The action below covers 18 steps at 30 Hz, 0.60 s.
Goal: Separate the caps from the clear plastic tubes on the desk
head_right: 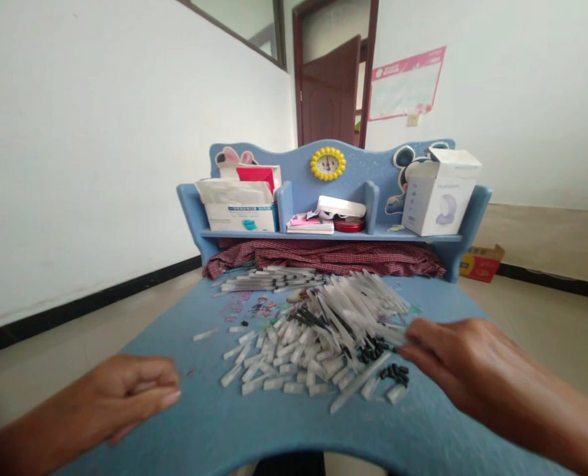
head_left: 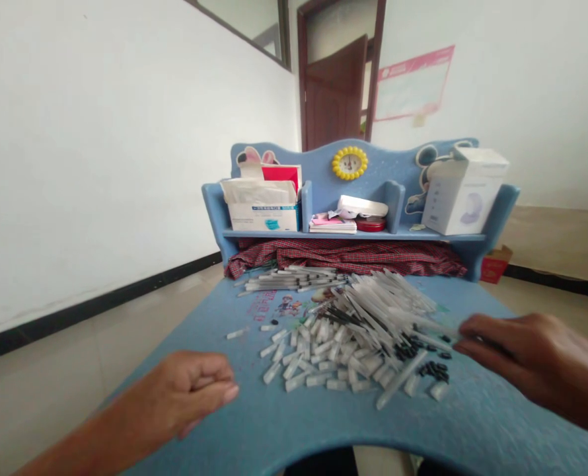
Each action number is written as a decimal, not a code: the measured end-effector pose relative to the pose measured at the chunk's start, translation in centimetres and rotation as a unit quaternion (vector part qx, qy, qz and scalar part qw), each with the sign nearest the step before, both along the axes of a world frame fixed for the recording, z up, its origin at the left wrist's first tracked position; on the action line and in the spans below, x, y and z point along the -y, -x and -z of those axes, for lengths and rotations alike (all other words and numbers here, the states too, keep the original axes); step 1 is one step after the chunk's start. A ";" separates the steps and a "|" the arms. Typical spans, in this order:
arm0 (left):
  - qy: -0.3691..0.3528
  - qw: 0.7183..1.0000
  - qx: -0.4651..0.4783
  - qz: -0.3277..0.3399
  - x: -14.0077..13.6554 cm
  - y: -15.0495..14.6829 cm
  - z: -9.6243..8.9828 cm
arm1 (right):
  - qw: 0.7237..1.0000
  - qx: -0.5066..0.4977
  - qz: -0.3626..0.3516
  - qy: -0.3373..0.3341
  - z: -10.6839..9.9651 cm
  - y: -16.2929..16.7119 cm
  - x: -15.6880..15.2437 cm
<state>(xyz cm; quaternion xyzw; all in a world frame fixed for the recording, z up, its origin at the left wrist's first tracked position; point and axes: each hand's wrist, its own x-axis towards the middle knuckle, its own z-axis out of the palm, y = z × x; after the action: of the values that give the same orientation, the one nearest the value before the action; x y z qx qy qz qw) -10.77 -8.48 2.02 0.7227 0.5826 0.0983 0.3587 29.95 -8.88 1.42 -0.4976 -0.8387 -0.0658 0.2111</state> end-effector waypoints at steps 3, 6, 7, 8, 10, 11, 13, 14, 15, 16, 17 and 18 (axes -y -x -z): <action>-0.141 0.988 -0.062 0.007 -1.6 -1.4 1.5 | 0.987 0.109 0.118 0.023 -0.7 1.2 -3.4; -0.222 0.965 -0.138 0.037 -2.1 -3.5 2.8 | 0.972 0.155 0.173 0.045 -1.3 4.1 -5.8; -0.240 0.957 -0.160 0.038 -2.1 -3.9 3.2 | 0.970 0.160 0.177 0.053 -1.4 4.9 -6.4; -0.254 0.950 -0.176 0.035 -2.1 -4.2 3.5 | 0.968 0.162 0.179 0.060 -1.3 5.6 -6.8; -0.273 0.942 -0.195 0.027 -2.1 -4.2 4.2 | 0.967 0.160 0.184 0.071 -0.8 6.2 -7.5; -0.278 0.939 -0.200 0.025 -2.1 -4.1 4.4 | 0.967 0.156 0.188 0.074 -0.5 6.3 -7.8; -0.288 0.934 -0.209 0.024 -2.1 -3.8 4.7 | 0.967 0.143 0.197 0.067 0.0 6.0 -8.3; -0.291 0.932 -0.214 0.024 -2.1 -3.7 4.8 | 0.968 0.136 0.200 0.060 0.2 5.8 -8.5; -0.294 0.930 -0.221 0.023 -2.0 -3.5 4.9 | 0.970 0.128 0.202 0.051 0.4 5.5 -8.6; -0.296 0.927 -0.228 0.021 -2.0 -3.5 4.9 | 0.971 0.118 0.202 0.040 0.6 5.3 -8.8; -0.300 0.924 -0.235 0.019 -2.1 -3.4 4.9 | 0.973 0.106 0.201 0.030 0.8 5.0 -8.9; -0.304 0.921 -0.241 0.015 -2.1 -3.4 4.8 | 0.975 0.092 0.201 0.021 1.0 4.8 -9.1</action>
<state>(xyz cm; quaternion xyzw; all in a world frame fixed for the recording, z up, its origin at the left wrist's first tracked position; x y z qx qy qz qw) -7.42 -6.34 -2.74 0.8074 0.5828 0.0881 -0.0286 25.18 0.19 0.47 -0.6520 -0.7388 -0.1343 0.1049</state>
